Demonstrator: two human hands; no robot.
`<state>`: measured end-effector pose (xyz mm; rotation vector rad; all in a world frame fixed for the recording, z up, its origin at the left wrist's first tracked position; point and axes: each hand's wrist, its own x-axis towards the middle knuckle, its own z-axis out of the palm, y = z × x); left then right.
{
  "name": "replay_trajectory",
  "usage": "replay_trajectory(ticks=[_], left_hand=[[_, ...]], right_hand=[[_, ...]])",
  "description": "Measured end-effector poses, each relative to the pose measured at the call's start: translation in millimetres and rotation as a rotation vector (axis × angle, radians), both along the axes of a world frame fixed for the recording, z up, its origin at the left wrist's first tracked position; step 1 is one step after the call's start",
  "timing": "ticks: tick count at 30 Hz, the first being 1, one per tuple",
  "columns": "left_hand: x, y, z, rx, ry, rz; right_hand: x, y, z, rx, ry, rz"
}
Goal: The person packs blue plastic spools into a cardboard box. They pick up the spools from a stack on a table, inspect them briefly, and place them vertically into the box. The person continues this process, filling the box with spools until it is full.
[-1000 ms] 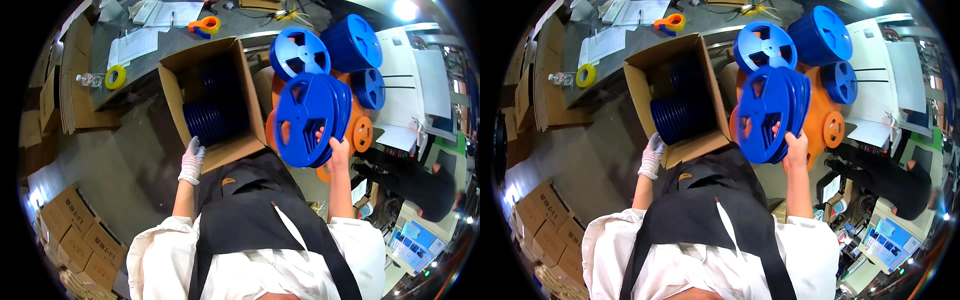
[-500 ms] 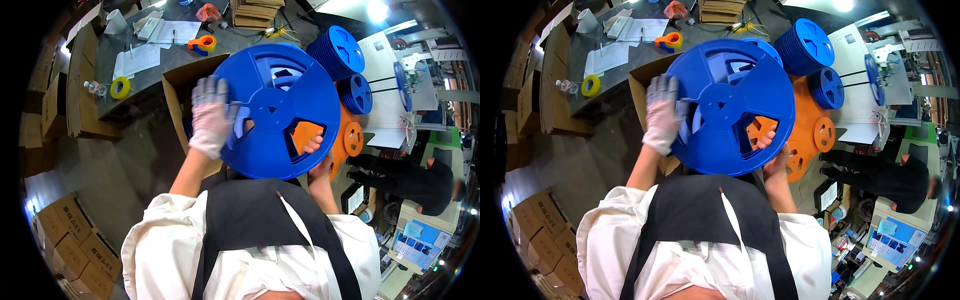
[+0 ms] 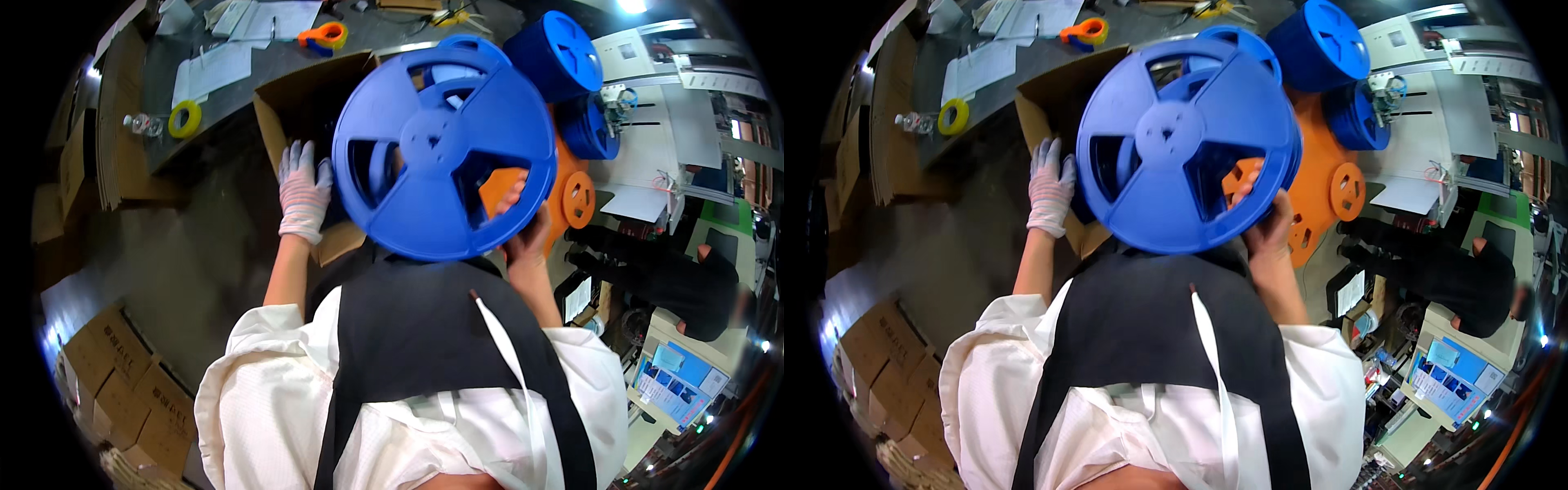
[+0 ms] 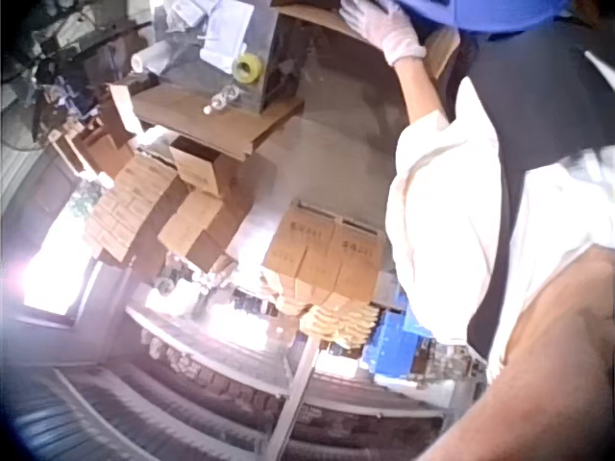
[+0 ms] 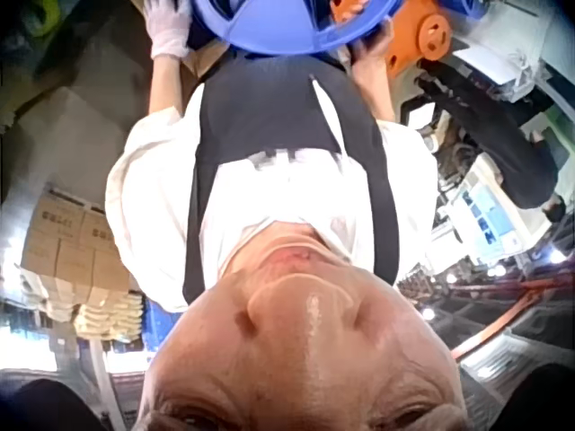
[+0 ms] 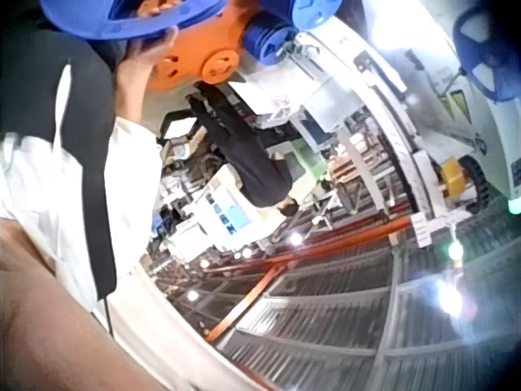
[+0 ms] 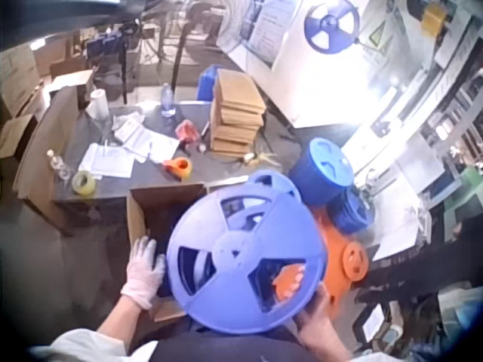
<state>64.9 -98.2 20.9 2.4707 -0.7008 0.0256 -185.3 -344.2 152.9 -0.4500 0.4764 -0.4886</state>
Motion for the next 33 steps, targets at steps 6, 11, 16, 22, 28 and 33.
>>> replay_trajectory(ticks=[6, 11, 16, 22, 28, 33], left_hand=[[-37, -53, 77, -0.229, 0.353, -0.123], [-45, -66, 68, -0.791, 1.165, 0.008], [-35, 10, 88, -1.649, 1.473, -0.031], [-37, 45, 82, -2.054, 1.670, -0.304], [-38, 45, 63, -2.156, 1.765, -0.368], [-34, 44, 69, -2.154, 1.722, -0.322]], right_hand=[[50, 16, 17, -0.340, 0.283, 0.162], [89, 61, 53, -0.419, 0.144, 0.466], [84, 47, 56, -0.528, 0.303, 0.420], [75, 21, 32, -0.474, 0.387, 0.157], [68, 14, 36, -0.616, 0.393, 0.150], [49, 1, 33, -0.556, 0.264, 0.153]])
